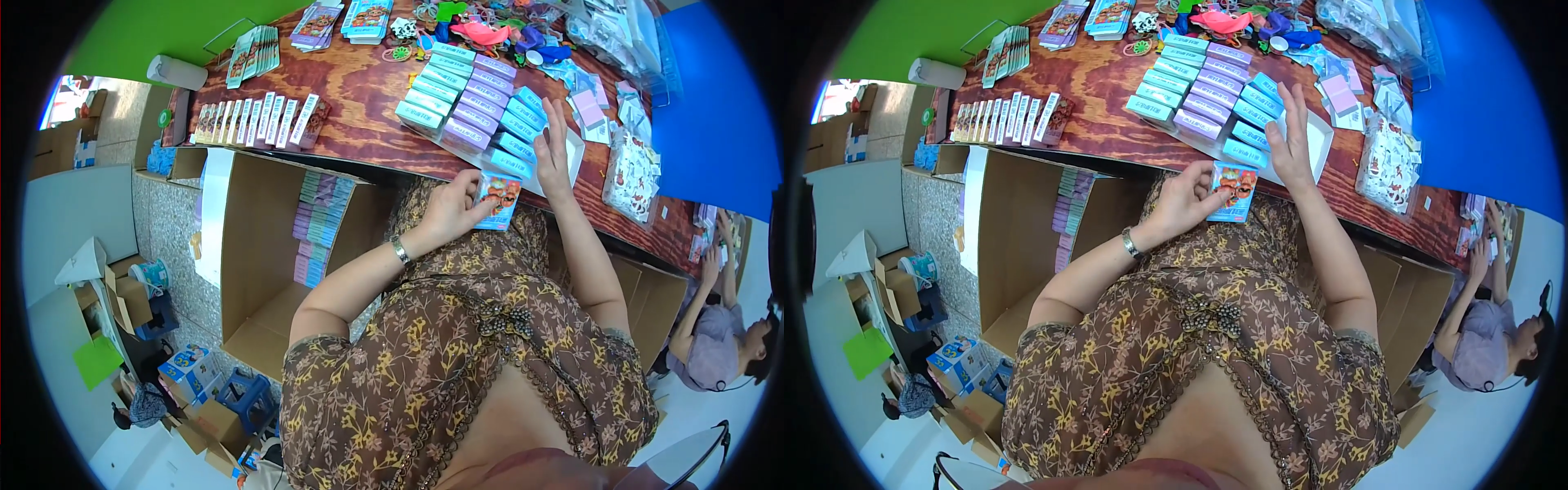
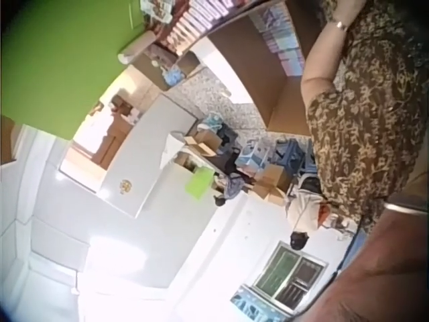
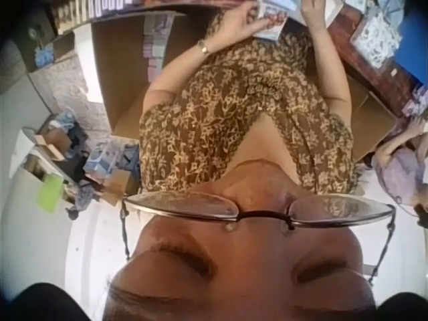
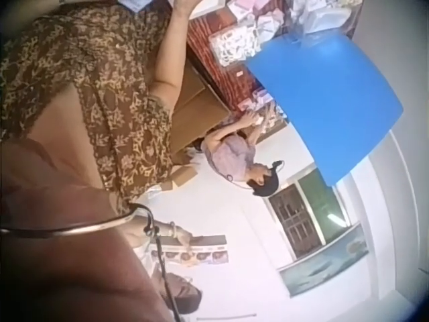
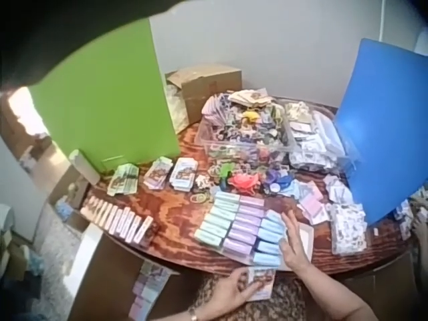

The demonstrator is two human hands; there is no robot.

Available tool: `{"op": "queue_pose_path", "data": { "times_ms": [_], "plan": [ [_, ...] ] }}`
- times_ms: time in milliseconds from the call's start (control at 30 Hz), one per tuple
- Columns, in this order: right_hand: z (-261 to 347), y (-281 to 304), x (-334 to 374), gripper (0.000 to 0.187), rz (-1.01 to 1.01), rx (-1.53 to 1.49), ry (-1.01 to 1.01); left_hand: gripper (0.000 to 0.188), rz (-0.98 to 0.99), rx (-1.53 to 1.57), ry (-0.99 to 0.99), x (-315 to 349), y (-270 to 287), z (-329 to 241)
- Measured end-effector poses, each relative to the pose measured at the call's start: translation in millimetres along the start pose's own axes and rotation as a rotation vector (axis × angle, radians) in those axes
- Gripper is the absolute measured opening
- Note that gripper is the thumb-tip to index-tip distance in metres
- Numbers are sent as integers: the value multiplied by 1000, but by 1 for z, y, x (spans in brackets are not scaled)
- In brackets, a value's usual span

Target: Organizing rows of small colored highlighter boxes and placing them into a plastic sleeve for distribution.

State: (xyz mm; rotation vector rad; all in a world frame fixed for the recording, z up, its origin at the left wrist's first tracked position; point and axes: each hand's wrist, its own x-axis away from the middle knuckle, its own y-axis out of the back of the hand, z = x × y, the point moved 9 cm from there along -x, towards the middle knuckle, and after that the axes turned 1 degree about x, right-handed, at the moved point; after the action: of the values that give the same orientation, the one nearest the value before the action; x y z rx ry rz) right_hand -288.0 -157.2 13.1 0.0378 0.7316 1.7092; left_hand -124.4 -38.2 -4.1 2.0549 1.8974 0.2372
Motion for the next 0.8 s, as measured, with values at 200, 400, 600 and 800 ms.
{"op": "queue_pose_path", "data": {
  "times_ms": [200,400,600,800],
  "plan": [
    [21,30,8,59,-55,196,69,47,0,730,623,-3,-23,44],
    [104,14,55,62,396,320,518,42,121,856,682,-14,-34,42],
    [86,3,65,49,277,436,531,39,13,1037,820,-4,-33,31],
    [65,0,55,45,125,428,352,51,-210,-440,-703,7,0,-69]
  ]
}}
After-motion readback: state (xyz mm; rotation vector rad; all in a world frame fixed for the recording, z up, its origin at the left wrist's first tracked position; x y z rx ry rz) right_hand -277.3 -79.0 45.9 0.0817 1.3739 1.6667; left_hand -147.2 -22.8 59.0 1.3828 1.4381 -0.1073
